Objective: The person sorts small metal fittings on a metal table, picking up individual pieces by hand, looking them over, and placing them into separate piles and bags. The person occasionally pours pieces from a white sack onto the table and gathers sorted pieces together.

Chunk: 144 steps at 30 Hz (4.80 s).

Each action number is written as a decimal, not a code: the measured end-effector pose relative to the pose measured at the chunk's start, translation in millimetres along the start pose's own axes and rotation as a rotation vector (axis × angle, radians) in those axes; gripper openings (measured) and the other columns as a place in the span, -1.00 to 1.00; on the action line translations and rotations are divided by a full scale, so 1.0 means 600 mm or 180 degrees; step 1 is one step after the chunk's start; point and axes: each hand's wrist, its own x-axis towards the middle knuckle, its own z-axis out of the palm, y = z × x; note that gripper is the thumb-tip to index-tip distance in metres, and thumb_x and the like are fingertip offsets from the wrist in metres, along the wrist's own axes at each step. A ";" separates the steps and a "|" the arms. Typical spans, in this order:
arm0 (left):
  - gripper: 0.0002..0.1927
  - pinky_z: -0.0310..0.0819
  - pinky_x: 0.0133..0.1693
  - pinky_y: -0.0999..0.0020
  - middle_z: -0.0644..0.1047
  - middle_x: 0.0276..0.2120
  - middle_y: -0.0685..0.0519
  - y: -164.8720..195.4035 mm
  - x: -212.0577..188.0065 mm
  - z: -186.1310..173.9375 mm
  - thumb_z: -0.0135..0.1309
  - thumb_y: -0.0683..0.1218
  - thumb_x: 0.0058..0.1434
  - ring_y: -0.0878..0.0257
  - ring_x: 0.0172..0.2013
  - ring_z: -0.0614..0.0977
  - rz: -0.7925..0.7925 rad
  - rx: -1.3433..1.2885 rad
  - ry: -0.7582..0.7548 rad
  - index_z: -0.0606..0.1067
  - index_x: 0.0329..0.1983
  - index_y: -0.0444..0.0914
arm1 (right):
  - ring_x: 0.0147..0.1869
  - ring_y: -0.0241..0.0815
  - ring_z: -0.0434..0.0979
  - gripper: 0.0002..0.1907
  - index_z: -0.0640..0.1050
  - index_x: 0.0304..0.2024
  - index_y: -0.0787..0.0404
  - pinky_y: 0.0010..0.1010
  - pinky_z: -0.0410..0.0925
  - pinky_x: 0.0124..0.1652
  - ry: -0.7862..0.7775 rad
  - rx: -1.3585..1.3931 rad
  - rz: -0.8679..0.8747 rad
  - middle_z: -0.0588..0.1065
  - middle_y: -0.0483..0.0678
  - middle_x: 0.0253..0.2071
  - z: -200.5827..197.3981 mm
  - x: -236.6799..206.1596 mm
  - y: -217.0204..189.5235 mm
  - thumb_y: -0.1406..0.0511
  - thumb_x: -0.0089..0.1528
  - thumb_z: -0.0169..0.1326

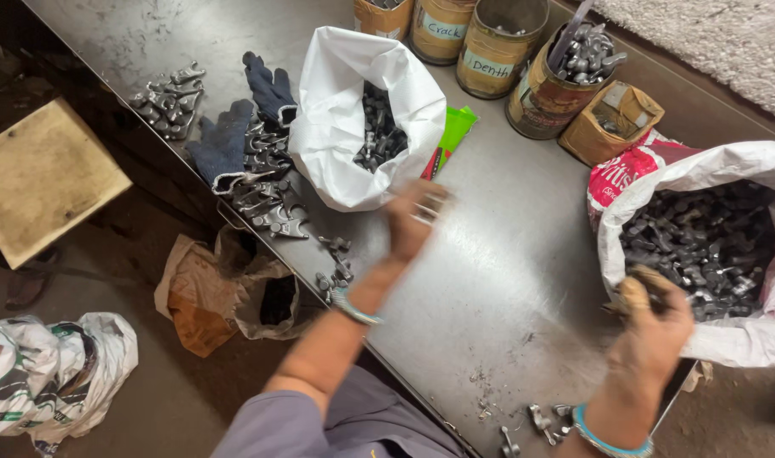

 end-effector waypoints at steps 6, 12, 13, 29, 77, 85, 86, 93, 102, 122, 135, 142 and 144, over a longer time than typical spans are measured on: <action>-0.02 0.33 0.10 -0.17 0.49 0.09 -0.27 -0.022 0.194 -0.259 0.37 0.40 -0.02 -0.24 0.13 0.46 -0.0723 0.3093 0.1027 0.40 0.23 -0.35 | -0.22 -0.28 0.56 -0.75 0.60 -0.01 0.33 -0.50 0.46 -0.35 -0.0827 -0.1122 0.0227 0.58 0.01 -0.18 0.181 -0.033 0.070 0.42 0.25 0.23; -0.05 0.34 0.12 -0.09 0.49 0.10 -0.24 -0.027 0.248 -0.266 0.37 0.45 -0.10 -0.21 0.14 0.47 -0.1866 0.2718 0.0082 0.48 0.12 -0.33 | -0.20 -0.24 0.61 -0.70 0.58 -0.10 0.26 -0.49 0.51 -0.45 -0.1661 -0.1266 0.0284 0.51 -0.03 0.03 0.355 -0.102 0.121 0.33 0.14 0.30; -0.10 0.39 0.09 -0.04 0.54 0.05 -0.24 -0.029 0.248 -0.267 0.38 0.39 -0.10 -0.18 0.09 0.53 -0.1704 0.2674 0.0079 0.50 0.10 -0.33 | -0.20 -0.23 0.61 -0.71 0.59 -0.11 0.26 -0.49 0.51 -0.44 -0.1767 -0.1398 0.0264 0.50 -0.03 0.02 0.364 -0.112 0.123 0.32 0.13 0.30; -0.64 0.52 -0.24 -0.09 0.61 -0.42 -0.26 0.014 0.119 -0.111 0.22 0.16 0.19 -0.23 -0.34 0.66 0.0090 0.2329 -0.0377 0.61 -0.17 -0.20 | -0.30 -0.28 0.56 -0.71 0.66 -0.13 0.23 -0.48 0.47 -0.45 -0.1651 -0.1324 0.0784 0.55 -0.06 -0.08 0.257 -0.195 0.083 0.26 0.12 0.30; -0.74 0.29 -0.48 0.03 0.42 -0.57 -0.22 -0.024 0.124 -0.172 0.17 -0.14 0.05 -0.29 -0.48 0.49 0.1222 0.1488 -0.0250 0.37 -0.58 -0.36 | -0.52 0.07 0.53 -0.61 0.63 -0.33 0.35 -0.09 0.37 -0.46 -0.1122 -0.1563 -0.0629 0.56 0.14 -0.51 0.314 -0.144 0.169 0.12 0.32 0.08; -0.83 0.48 -0.46 0.23 0.61 -0.58 -0.15 0.074 0.113 -0.158 0.12 -0.13 0.07 0.23 -0.52 0.62 -0.0182 0.0812 -0.1251 0.60 -0.43 -0.35 | -0.60 -0.33 0.45 -0.65 0.60 -0.30 0.38 -0.53 0.31 -0.59 -0.1358 0.1542 0.2110 0.55 -0.02 -0.50 0.199 -0.180 0.141 0.19 0.41 0.13; -0.82 0.48 -0.44 0.21 0.60 -0.59 -0.18 0.062 0.145 -0.130 0.15 -0.12 0.05 0.15 -0.54 0.63 -0.0386 0.1206 -0.1435 0.60 -0.43 -0.36 | -0.52 -0.23 0.55 -0.67 0.60 -0.26 0.40 -0.43 0.41 -0.50 -0.1030 0.1463 0.2434 0.60 0.05 -0.43 0.191 -0.166 0.138 0.20 0.34 0.12; -0.50 0.53 -0.15 0.10 0.65 -0.27 -0.18 -0.018 0.247 0.103 0.30 0.21 0.02 -0.05 -0.23 0.67 -0.1351 0.2457 -0.1716 0.66 -0.20 -0.29 | -0.36 -0.17 0.61 -0.67 0.58 -0.15 0.22 -0.31 0.50 -0.38 -0.0185 0.0674 0.2947 0.60 -0.01 -0.30 0.151 -0.009 0.165 0.13 0.33 -0.06; -0.25 0.54 -0.11 0.22 0.64 -0.23 -0.16 -0.034 0.177 -0.057 0.28 0.40 -0.06 0.08 -0.20 0.67 -0.0339 0.1251 -0.1971 0.61 -0.21 -0.38 | -0.39 -0.34 0.42 -0.47 0.55 -0.09 0.36 -0.47 0.28 -0.57 -0.0008 -0.1111 0.0546 0.51 -0.04 -0.31 0.037 -0.071 0.021 -0.02 0.33 0.05; -0.63 0.36 -0.46 0.40 0.51 -0.48 0.08 -0.080 -0.061 -0.145 -0.04 -0.02 0.46 0.34 -0.52 0.47 -0.2391 -0.1764 -0.0198 0.51 -0.38 -0.36 | -0.19 -0.34 0.44 -0.71 0.58 -0.01 0.40 -0.52 0.33 -0.16 -0.0532 -0.0375 -0.0421 0.54 -0.10 -0.25 0.091 -0.195 -0.009 0.31 0.30 0.14; -0.80 0.48 -0.07 0.44 0.55 -0.10 0.00 0.148 0.303 -0.062 -0.04 -0.14 0.37 0.30 -0.12 0.58 0.0139 -0.1487 -0.0591 0.52 -0.05 -0.33 | -0.03 -0.16 0.59 -0.80 0.54 -0.07 0.25 -0.27 0.49 0.07 -0.0112 0.2132 -0.0325 0.55 -0.06 -0.11 0.101 0.089 -0.138 0.23 0.48 0.07; -0.89 0.47 -0.25 0.34 0.55 -0.34 0.11 0.239 0.377 -0.085 0.02 -0.17 0.34 0.27 -0.34 0.56 -0.0351 -0.0932 -0.1265 0.54 -0.20 -0.31 | 0.12 -0.17 0.55 -0.76 0.52 0.09 0.31 -0.32 0.42 0.21 -0.0689 0.1760 -0.0942 0.54 0.00 0.03 0.092 0.066 -0.176 0.24 0.59 0.00; -0.94 0.47 -0.07 0.42 0.56 -0.23 0.18 0.238 0.382 -0.123 0.05 -0.24 0.43 0.36 -0.19 0.56 0.0211 -0.1192 -0.1384 0.53 -0.10 -0.31 | 0.10 -0.24 0.50 -0.75 0.49 0.16 0.26 -0.38 0.40 0.19 -0.0723 0.1155 -0.0957 0.50 -0.05 0.03 0.106 0.057 -0.174 0.24 0.53 0.07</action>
